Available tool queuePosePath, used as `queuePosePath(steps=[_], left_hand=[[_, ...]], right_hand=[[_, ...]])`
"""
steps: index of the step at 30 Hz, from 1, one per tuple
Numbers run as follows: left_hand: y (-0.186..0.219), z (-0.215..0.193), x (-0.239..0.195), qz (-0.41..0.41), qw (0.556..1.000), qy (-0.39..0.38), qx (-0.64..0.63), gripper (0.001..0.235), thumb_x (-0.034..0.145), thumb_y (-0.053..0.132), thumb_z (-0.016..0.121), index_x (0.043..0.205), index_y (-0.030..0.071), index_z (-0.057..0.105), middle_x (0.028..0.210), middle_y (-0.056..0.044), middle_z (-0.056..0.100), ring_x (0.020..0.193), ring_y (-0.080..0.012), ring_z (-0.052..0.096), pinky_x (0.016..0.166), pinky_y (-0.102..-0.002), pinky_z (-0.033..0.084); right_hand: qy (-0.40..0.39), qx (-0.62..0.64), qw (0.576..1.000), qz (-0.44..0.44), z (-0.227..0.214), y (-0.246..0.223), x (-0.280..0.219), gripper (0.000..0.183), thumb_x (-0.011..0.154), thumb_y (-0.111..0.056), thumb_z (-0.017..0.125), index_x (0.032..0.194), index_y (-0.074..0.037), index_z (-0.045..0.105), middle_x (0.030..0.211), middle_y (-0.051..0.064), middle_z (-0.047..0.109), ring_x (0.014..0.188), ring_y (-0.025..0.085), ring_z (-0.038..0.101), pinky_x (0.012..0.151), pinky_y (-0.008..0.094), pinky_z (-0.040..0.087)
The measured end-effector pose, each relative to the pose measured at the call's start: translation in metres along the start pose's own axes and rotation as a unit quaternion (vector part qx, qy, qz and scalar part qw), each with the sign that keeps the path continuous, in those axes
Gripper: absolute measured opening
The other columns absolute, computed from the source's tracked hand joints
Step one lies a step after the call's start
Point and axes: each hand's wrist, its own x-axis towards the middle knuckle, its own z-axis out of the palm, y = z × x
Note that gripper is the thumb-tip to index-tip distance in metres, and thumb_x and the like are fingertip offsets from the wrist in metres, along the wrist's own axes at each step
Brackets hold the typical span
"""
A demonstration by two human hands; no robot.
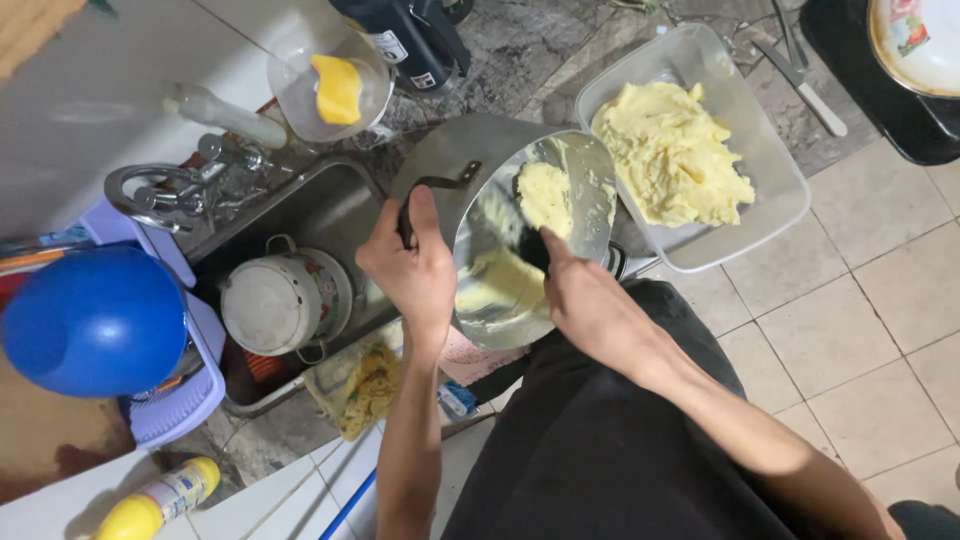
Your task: Transferring mashed potatoes from a cooking pot into a plastic container using a spatula.
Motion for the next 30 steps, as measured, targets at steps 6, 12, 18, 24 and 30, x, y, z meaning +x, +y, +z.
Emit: queuePosePath(steps=[6,12,18,24,30], left_hand=[[-0.005,-0.003,0.003,-0.014,1.0,0.006,-0.014,0.035,0.104,0.02,0.065,0.081,-0.005,0.059,0.058,-0.001,0.04,0.057,-0.0056,0.035,0.05,-0.031,0.026],[-0.014,-0.01,0.009,-0.012,1.0,0.022,-0.004,0.04,0.106,0.021,0.064,0.078,-0.005,0.055,0.06,-0.001,0.04,0.06,-0.0067,0.034,0.051,-0.033,0.026],[-0.019,-0.009,0.01,-0.019,0.999,0.02,-0.016,0.04,0.107,0.024,0.063,0.081,-0.007,0.058,0.061,-0.003,0.043,0.061,-0.0081,0.035,0.052,-0.034,0.027],[-0.022,0.001,0.027,0.011,0.998,0.055,-0.01,0.037,0.106,0.024,0.064,0.084,-0.007,0.06,0.061,-0.002,0.042,0.06,-0.0084,0.034,0.052,-0.035,0.028],[-0.027,-0.003,0.022,-0.017,0.996,0.08,-0.019,0.048,0.107,0.025,0.065,0.074,-0.005,0.048,0.06,-0.002,0.033,0.062,-0.0093,0.028,0.054,-0.037,0.02]], right_hand=[[0.003,0.037,0.998,-0.06,0.071,0.024,0.012,0.087,0.074,0.015,0.049,0.156,0.01,0.019,0.094,0.033,0.065,0.072,0.041,0.07,0.07,0.047,0.057],[0.022,-0.067,0.996,-0.049,0.069,0.031,0.022,0.099,0.071,0.018,0.049,0.158,0.005,0.004,0.134,0.034,0.052,0.082,0.049,0.069,0.075,0.052,0.058],[0.037,-0.034,0.998,-0.039,0.082,0.039,0.03,0.098,0.073,0.021,0.048,0.159,0.001,0.006,0.136,0.036,0.05,0.081,0.048,0.069,0.079,0.053,0.057],[0.011,-0.098,0.995,-0.03,0.049,0.047,0.039,0.099,0.07,0.021,0.049,0.159,-0.001,0.013,0.129,0.033,0.052,0.081,0.045,0.07,0.075,0.049,0.062],[0.015,-0.049,0.995,-0.091,0.056,0.031,-0.026,0.092,0.074,0.014,0.055,0.156,0.005,0.015,0.113,0.037,0.052,0.074,0.051,0.066,0.068,0.053,0.057]])
